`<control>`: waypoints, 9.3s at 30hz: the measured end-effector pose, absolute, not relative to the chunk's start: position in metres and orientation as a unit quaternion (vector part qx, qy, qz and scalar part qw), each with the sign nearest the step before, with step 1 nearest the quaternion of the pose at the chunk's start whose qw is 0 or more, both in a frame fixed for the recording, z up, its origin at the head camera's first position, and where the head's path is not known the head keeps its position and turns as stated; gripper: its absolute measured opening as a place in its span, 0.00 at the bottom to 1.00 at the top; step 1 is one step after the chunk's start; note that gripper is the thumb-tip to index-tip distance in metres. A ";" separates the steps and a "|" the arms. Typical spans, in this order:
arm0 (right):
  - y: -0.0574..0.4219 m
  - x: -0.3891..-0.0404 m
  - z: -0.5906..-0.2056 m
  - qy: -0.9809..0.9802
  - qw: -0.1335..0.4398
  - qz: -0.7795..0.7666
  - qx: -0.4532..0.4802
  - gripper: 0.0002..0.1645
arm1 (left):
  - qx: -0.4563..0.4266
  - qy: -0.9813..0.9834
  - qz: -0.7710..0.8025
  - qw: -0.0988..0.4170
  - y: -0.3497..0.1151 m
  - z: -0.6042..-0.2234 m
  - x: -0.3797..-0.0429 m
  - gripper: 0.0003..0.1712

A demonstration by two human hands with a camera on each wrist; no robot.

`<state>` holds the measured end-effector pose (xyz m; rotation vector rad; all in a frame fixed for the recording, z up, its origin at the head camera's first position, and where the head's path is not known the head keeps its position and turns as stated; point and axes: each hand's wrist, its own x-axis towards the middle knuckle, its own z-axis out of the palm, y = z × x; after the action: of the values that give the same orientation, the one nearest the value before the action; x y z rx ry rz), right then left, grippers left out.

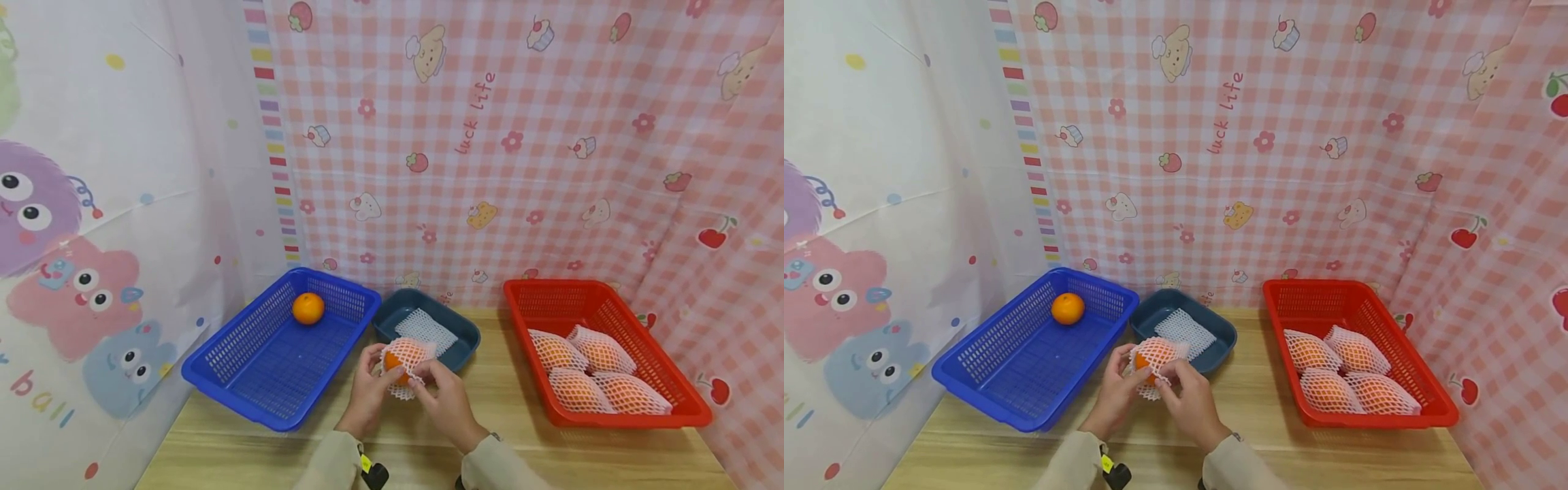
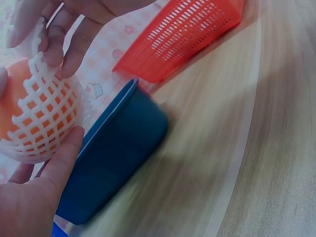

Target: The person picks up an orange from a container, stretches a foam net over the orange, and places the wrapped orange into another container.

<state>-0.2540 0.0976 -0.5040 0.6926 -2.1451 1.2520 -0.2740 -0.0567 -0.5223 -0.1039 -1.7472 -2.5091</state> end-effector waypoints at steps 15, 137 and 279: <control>0.115 -0.253 -0.491 -0.773 0.266 0.473 0.329 0.14 | -0.087 -0.611 -0.785 0.062 -0.068 -0.527 -0.274 0.29; 0.336 -0.278 -0.453 -0.943 0.185 0.265 0.076 0.43 | -0.048 -0.874 -0.483 0.013 -0.171 -0.495 -0.288 0.25; 0.295 -0.266 -0.490 -0.962 0.068 0.262 0.020 0.34 | -0.021 -0.902 -0.421 0.090 -0.069 -0.547 -0.293 0.45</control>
<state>-0.2662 0.2950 -0.4898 0.0594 -2.9001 0.7903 -0.2931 -0.0689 -0.5467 -0.0624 -2.6832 -1.2527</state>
